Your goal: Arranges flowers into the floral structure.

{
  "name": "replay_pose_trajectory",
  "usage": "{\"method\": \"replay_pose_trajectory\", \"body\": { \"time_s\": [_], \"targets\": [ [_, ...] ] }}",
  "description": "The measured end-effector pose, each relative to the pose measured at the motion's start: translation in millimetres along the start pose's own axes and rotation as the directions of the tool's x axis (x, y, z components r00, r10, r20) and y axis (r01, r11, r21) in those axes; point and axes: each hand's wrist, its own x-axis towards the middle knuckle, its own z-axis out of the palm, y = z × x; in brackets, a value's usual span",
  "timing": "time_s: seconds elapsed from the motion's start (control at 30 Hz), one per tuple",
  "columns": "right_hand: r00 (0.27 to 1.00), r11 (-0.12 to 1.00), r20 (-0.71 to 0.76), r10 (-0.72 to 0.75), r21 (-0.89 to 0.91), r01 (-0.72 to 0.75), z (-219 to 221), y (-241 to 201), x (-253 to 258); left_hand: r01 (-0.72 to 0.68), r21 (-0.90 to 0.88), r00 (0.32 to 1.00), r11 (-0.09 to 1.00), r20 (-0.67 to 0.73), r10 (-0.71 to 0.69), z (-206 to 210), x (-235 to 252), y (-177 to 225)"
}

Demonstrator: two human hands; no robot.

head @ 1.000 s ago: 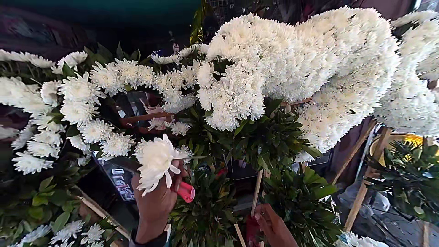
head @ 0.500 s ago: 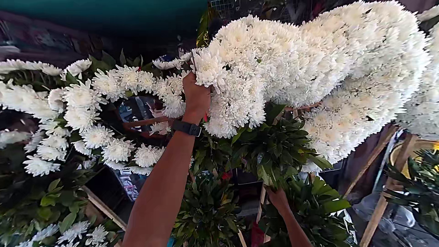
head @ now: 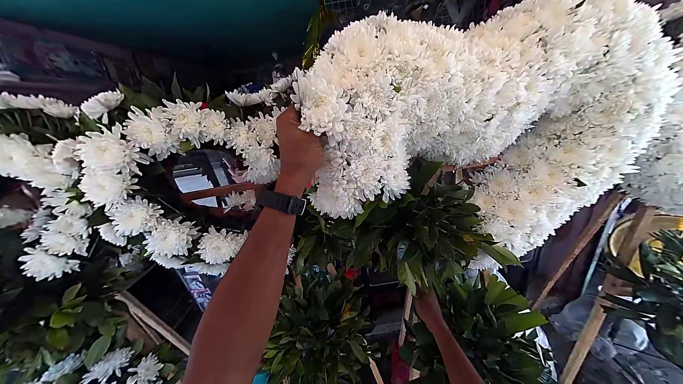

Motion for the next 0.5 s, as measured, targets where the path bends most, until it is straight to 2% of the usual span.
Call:
{"method": "replay_pose_trajectory", "body": {
  "time_s": [0.13, 0.33, 0.5],
  "targets": [
    [1.0, 1.0, -0.008, -0.014, 0.005, 0.014, 1.3, 0.2, 0.8, 0.114, 0.12, 0.992, 0.986, 0.039, -0.119, 5.0, 2.9, -4.0],
    [1.0, 1.0, -0.016, -0.021, 0.013, 0.021, 0.8, 3.0, 0.9, 0.024, -0.008, 0.991, 1.0, 0.129, -0.023, -20.2, 2.6, 10.3],
    [0.999, 0.999, -0.033, -0.009, 0.032, 0.01, 3.9, 1.4, 0.8, 0.022, 0.096, 0.981, 0.995, 0.191, -0.04, -12.0, 6.0, -2.8]
  ]
}}
